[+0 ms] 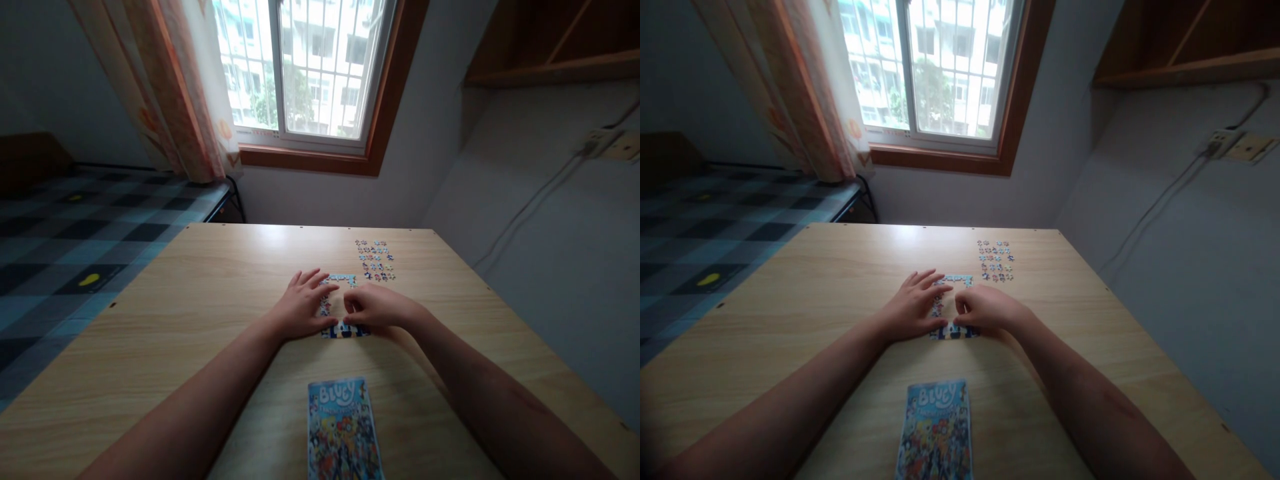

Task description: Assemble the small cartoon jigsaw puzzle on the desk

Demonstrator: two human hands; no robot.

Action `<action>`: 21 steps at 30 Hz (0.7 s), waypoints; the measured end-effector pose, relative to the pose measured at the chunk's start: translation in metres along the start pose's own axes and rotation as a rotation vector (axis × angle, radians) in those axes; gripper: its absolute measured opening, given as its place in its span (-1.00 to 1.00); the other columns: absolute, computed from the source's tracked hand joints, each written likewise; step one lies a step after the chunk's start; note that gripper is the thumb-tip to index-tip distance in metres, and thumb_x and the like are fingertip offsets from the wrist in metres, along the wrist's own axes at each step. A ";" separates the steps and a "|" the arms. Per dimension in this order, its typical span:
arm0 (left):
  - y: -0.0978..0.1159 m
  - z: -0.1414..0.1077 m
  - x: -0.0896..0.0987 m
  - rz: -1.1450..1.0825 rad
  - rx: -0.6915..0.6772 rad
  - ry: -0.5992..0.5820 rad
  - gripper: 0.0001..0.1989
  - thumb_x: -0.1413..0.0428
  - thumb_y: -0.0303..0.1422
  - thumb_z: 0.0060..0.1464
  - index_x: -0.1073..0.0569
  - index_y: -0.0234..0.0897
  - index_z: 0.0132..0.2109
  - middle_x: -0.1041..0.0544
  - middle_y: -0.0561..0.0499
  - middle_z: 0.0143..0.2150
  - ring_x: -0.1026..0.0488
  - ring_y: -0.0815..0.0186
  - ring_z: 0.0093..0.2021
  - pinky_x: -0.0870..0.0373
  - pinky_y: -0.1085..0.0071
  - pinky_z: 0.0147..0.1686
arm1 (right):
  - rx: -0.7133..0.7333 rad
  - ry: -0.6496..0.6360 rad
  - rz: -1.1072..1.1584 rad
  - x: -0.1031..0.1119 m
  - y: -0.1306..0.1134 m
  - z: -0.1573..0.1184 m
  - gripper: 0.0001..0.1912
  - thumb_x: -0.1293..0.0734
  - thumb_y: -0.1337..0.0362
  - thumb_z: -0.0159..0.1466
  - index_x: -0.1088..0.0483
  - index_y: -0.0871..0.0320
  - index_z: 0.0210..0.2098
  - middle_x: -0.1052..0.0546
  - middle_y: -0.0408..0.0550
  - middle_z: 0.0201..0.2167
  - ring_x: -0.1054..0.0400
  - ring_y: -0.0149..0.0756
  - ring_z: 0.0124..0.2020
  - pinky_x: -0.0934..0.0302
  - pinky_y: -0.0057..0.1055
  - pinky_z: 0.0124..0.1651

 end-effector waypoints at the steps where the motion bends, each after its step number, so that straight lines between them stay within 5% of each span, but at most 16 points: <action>1: 0.000 0.000 0.000 0.004 0.004 -0.005 -0.32 -0.28 -0.02 0.05 -0.35 -0.03 0.28 -0.22 -0.10 0.43 -0.02 -0.11 0.46 0.10 -0.23 0.39 | -0.002 0.002 -0.005 0.000 0.000 0.000 -0.82 -0.41 0.17 0.23 -0.41 0.14 -0.37 -0.49 -0.16 -0.44 -0.23 -0.43 -0.43 0.04 -0.44 -0.38; 15: 0.000 0.001 0.000 0.009 0.011 -0.027 -0.31 -0.27 0.00 0.04 -0.34 -0.04 0.28 -0.21 -0.10 0.43 0.00 -0.12 0.46 0.11 -0.25 0.39 | -0.049 -0.001 -0.079 0.000 -0.003 -0.001 -0.74 -0.42 0.06 0.24 -0.43 0.13 -0.39 -0.49 -0.14 -0.46 -0.19 -0.42 -0.45 0.10 -0.42 -0.39; 21: 0.000 0.000 0.001 0.001 0.008 -0.011 -0.36 -0.18 0.05 0.14 -0.33 -0.02 0.30 -0.22 -0.09 0.43 -0.01 -0.10 0.46 0.11 -0.23 0.39 | -0.067 0.114 -0.071 0.022 0.009 -0.003 -0.67 -0.36 0.04 0.32 -0.40 0.15 -0.43 -0.47 -0.12 -0.47 -0.18 -0.44 -0.46 0.08 -0.42 -0.38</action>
Point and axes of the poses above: each hand's wrist, its own z-axis towards the middle knuckle, its own x-axis out of the back of the hand, y = z × x, the point moved 6 cm from there along z, towards the middle knuckle
